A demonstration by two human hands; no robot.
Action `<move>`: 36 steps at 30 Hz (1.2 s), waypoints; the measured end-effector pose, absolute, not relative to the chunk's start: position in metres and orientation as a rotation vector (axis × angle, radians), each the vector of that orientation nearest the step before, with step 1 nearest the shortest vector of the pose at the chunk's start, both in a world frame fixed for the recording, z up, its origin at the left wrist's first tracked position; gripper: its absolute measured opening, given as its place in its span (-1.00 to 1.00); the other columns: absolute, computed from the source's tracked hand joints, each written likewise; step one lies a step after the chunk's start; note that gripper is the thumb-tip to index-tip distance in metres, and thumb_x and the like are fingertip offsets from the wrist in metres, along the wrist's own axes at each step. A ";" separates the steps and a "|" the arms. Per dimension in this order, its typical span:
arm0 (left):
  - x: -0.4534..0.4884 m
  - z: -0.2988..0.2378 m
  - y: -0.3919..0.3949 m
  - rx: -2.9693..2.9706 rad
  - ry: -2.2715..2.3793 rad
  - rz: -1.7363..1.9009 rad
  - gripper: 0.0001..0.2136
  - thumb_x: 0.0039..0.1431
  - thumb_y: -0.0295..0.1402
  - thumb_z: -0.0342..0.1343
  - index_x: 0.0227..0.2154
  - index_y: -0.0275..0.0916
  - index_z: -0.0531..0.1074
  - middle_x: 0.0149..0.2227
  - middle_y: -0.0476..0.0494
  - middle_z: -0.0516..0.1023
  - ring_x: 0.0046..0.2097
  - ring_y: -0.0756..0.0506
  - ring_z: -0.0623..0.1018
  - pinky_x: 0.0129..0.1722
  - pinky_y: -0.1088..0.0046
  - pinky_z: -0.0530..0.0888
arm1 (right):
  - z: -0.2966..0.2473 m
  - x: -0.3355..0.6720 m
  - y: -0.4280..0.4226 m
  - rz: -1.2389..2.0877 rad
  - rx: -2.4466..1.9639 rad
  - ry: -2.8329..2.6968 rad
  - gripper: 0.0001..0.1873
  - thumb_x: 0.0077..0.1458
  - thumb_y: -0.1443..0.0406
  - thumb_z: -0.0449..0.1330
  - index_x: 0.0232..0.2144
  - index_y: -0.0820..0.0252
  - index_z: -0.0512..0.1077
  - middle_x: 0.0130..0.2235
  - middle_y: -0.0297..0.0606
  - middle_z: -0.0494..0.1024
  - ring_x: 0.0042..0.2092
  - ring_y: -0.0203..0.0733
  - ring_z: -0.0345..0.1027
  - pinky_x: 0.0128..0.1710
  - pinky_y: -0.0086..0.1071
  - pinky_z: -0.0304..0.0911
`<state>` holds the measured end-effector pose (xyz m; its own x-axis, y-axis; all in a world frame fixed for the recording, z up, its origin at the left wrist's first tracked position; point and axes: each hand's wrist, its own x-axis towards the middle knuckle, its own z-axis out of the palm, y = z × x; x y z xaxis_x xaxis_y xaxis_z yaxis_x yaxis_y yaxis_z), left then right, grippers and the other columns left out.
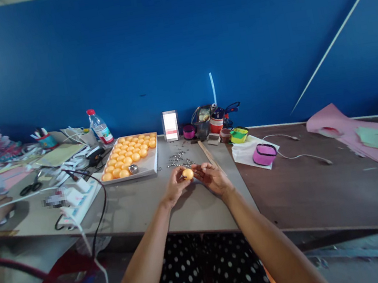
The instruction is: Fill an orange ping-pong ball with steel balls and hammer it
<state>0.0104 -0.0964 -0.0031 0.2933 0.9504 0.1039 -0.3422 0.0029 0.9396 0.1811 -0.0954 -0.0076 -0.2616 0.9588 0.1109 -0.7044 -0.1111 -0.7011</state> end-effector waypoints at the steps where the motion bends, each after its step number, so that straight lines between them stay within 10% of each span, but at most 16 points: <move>1: 0.010 -0.003 -0.096 1.126 0.706 1.160 -0.62 -0.18 -0.49 0.28 -0.23 -0.18 0.33 -0.24 -0.01 0.44 -0.24 -0.01 0.46 -0.18 0.43 0.41 | -0.007 0.181 -0.095 1.687 -0.445 -0.782 -0.87 -0.07 0.37 0.26 -0.49 0.11 0.35 -0.18 -0.34 0.55 -0.13 -0.22 0.42 -0.04 -0.26 0.31; 22: 0.010 -0.004 -0.094 1.153 0.740 1.176 -0.61 -0.17 -0.42 0.29 -0.23 -0.20 0.31 -0.22 -0.04 0.43 -0.21 -0.03 0.45 -0.17 0.40 0.42 | -0.006 0.180 -0.096 1.679 -0.450 -0.812 -0.87 -0.12 0.34 0.29 -0.51 0.13 0.37 -0.17 -0.32 0.53 -0.12 -0.19 0.38 -0.07 -0.27 0.26; 36: 0.013 -0.011 -0.090 1.244 0.849 1.156 -0.58 -0.13 -0.25 0.28 -0.21 -0.21 0.27 -0.25 -0.06 0.42 -0.33 0.00 0.48 -0.32 0.44 0.45 | -0.020 0.165 -0.091 1.491 -0.855 -0.979 -0.78 -0.26 0.22 0.33 -0.51 0.16 0.41 -0.63 -0.50 0.29 -0.59 -0.42 0.07 -0.57 -0.50 -0.01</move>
<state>0.0130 -0.0898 -0.0105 0.2458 0.9637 0.1043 -0.1893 -0.0578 0.9802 0.1654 -0.0915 -0.0203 -0.1353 0.9908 -0.0004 -0.3933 -0.0541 -0.9178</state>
